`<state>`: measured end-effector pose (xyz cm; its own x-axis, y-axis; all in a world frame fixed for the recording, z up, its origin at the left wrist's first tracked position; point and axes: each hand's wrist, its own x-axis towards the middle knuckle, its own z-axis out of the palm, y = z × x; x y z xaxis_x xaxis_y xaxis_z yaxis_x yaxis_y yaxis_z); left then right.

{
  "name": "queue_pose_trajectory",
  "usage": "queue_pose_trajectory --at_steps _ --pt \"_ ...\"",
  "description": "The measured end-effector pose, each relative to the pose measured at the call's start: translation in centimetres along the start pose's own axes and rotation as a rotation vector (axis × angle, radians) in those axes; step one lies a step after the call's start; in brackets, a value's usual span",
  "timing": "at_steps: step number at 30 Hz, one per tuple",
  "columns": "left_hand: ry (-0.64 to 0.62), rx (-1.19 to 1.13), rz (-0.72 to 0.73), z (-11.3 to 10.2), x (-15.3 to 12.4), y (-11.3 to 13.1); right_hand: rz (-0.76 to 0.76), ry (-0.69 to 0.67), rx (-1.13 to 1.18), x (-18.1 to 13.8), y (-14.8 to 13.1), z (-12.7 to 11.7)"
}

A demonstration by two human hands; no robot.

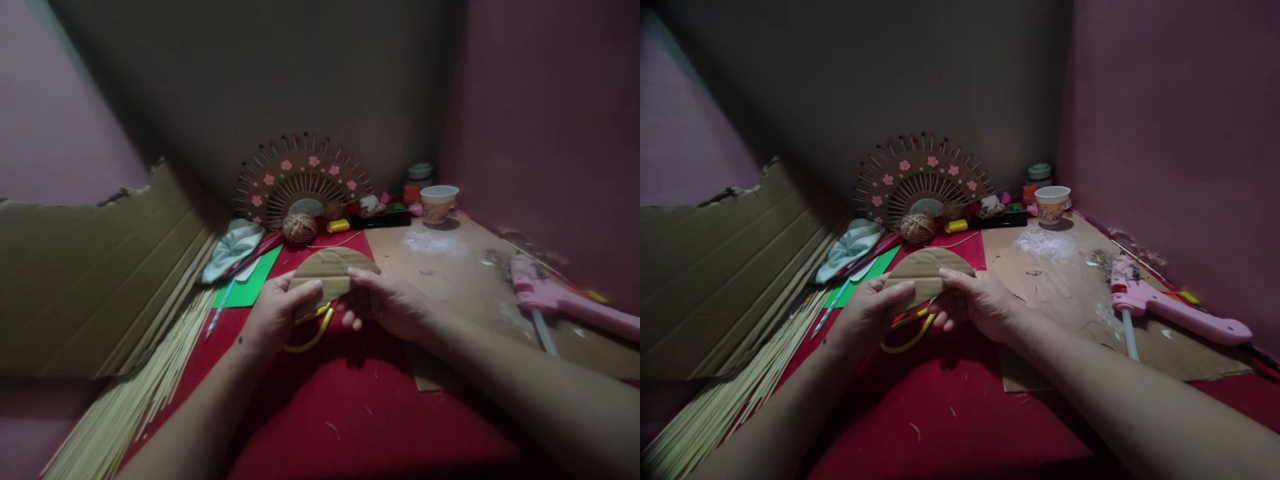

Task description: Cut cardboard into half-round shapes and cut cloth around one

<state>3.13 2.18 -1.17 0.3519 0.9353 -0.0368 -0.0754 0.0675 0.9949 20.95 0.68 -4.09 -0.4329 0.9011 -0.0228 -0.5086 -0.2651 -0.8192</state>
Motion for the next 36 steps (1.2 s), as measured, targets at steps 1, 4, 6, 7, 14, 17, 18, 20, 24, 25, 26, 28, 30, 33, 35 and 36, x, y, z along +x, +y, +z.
queue_pose_trajectory --at_steps 1,4,6,7,14,17,18,20,24,25,26,28,30,33,35,36 --pt "0.018 0.041 0.05 0.2 -0.2 0.0 -0.051 0.022 0.01 -0.2 0.0 0.3" --pt "0.074 0.207 0.202 0.9 -1.0 0.1 -0.191 0.066 0.006 -0.6 0.2 0.9" --pt "0.078 0.293 0.309 1.1 -1.4 0.3 -0.228 0.031 -0.037 -0.8 0.1 1.0" --pt "0.068 0.32 0.356 1.1 -1.6 0.4 -0.239 0.009 -0.068 -0.9 0.0 1.0" --pt "0.065 0.434 0.442 0.8 -2.0 0.3 -0.362 -0.138 -0.32 -0.9 -0.7 0.8" --pt "0.065 0.476 0.514 0.9 -1.9 0.3 -0.432 -0.111 -0.429 -1.3 -1.0 1.1" --pt "0.077 0.501 0.563 0.9 -1.9 0.3 -0.446 -0.096 -0.477 -1.4 -1.1 1.3" --pt "0.1 0.564 0.684 0.9 -1.8 0.4 -0.46 -0.063 -0.585 -1.7 -1.3 1.5" --pt "0.048 0.631 0.895 0.7 -2.0 0.7 -0.518 -0.08 -0.655 -2.0 -1.3 1.7" --pt "0.018 0.627 0.918 0.7 -2.1 0.8 -0.538 -0.091 -0.636 -2.0 -1.2 1.7" --pt "-0.014 0.613 0.925 0.7 -2.2 1.0 -0.549 -0.103 -0.621 -2.0 -1.1 1.6" --pt "-0.06 0.577 0.908 0.7 -2.4 1.2 -0.552 -0.115 -0.617 -2.0 -0.9 1.5" --pt "-0.075 0.553 0.886 0.7 -2.5 1.3 -0.558 -0.112 -0.648 -2.0 -0.8 1.4" --pt "-0.086 0.539 0.877 0.6 -2.5 1.5 -0.576 -0.086 -0.701 -2.0 -0.8 1.5" --pt "-0.097 0.52 0.869 0.6 -2.5 1.6 -0.589 -0.074 -0.712 -2.1 -0.8 1.5" --pt "-0.102 0.508 0.863 0.6 -2.4 1.6 -0.604 -0.072 -0.711 -2.1 -0.7 1.5"
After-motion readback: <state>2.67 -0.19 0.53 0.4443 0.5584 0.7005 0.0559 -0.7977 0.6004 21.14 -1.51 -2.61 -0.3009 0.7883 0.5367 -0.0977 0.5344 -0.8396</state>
